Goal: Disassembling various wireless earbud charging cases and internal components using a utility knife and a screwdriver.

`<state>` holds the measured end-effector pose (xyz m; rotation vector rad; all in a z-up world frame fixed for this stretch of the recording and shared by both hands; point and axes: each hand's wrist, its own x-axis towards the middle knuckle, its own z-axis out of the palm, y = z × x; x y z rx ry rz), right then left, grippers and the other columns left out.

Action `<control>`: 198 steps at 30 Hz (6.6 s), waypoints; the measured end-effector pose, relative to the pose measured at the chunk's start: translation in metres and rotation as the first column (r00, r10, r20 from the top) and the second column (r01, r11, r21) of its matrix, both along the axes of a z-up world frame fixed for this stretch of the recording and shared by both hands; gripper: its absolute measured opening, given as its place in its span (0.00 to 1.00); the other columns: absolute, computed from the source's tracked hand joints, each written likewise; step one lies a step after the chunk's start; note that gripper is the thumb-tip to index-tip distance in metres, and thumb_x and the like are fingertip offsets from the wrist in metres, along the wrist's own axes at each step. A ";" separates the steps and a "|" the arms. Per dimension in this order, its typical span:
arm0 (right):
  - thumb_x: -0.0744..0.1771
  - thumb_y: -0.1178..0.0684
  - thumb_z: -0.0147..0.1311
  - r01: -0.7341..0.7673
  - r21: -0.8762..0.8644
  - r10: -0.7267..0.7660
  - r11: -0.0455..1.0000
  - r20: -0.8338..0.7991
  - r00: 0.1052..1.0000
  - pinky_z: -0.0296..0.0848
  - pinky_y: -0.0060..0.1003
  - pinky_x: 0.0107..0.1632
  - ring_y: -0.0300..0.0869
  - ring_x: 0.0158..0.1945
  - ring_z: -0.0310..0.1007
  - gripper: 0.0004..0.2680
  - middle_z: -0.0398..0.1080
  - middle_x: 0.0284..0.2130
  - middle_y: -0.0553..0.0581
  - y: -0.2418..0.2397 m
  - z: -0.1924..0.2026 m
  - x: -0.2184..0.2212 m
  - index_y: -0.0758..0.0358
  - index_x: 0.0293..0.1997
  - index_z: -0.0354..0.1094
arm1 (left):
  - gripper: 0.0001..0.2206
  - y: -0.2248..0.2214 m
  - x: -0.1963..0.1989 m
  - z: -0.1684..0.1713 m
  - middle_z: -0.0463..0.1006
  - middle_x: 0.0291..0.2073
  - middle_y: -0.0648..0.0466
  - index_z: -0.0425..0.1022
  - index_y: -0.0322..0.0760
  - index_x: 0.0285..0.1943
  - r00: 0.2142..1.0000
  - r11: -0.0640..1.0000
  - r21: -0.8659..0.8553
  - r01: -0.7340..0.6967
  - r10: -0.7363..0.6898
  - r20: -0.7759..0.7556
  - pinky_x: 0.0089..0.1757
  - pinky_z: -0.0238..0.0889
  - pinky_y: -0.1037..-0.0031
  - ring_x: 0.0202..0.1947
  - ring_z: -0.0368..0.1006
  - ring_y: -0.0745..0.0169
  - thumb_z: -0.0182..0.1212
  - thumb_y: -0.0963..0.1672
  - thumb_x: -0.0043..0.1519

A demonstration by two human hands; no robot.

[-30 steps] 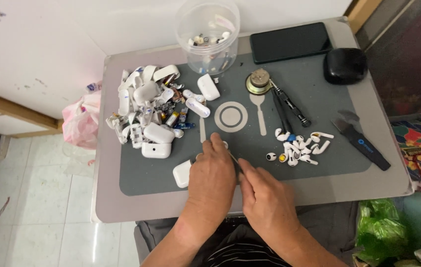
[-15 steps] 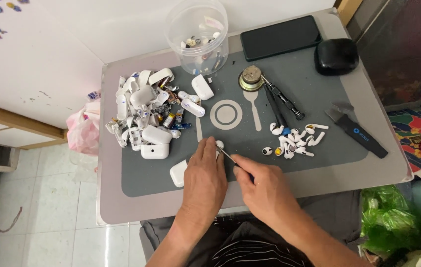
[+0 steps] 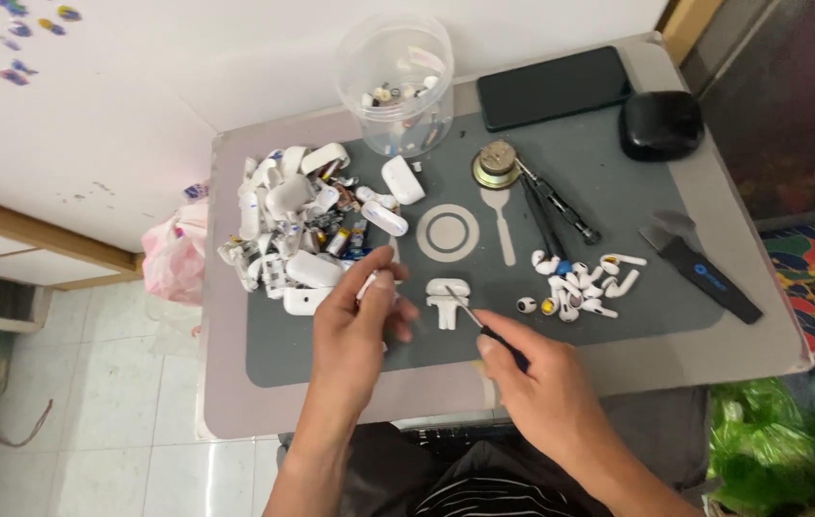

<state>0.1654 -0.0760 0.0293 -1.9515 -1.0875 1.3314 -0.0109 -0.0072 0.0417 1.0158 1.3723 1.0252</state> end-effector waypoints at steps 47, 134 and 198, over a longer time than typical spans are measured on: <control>0.65 0.60 0.61 0.257 0.054 -0.116 0.965 -0.790 0.602 0.55 0.32 0.18 0.41 0.13 0.60 0.03 0.65 0.13 0.58 0.047 -0.050 -0.009 0.71 0.35 0.75 | 0.24 -0.016 0.003 0.018 0.83 0.52 0.41 0.65 0.36 0.64 0.918 0.897 0.240 0.372 -0.394 0.048 0.39 0.83 0.72 0.36 0.81 0.64 0.66 0.41 0.58; 0.64 0.56 0.61 -0.166 0.839 -0.102 0.517 0.253 0.962 0.83 0.28 0.40 0.35 0.34 0.84 0.08 0.83 0.37 0.53 -0.016 -0.080 0.016 0.66 0.45 0.77 | 0.17 0.187 0.025 0.004 0.73 0.33 0.61 0.78 0.40 0.56 0.864 0.845 0.220 -0.488 0.503 -0.015 0.40 0.65 0.73 0.34 0.67 0.70 0.57 0.45 0.59; 0.64 0.51 0.61 -0.093 0.775 0.054 0.625 0.076 0.996 0.78 0.32 0.33 0.33 0.27 0.78 0.07 0.82 0.28 0.48 -0.020 -0.080 0.028 0.58 0.43 0.80 | 0.06 0.140 0.035 -0.045 0.73 0.47 0.41 0.76 0.31 0.43 0.060 0.289 0.202 0.936 0.433 -0.899 0.52 0.64 0.50 0.56 0.69 0.33 0.54 0.38 0.63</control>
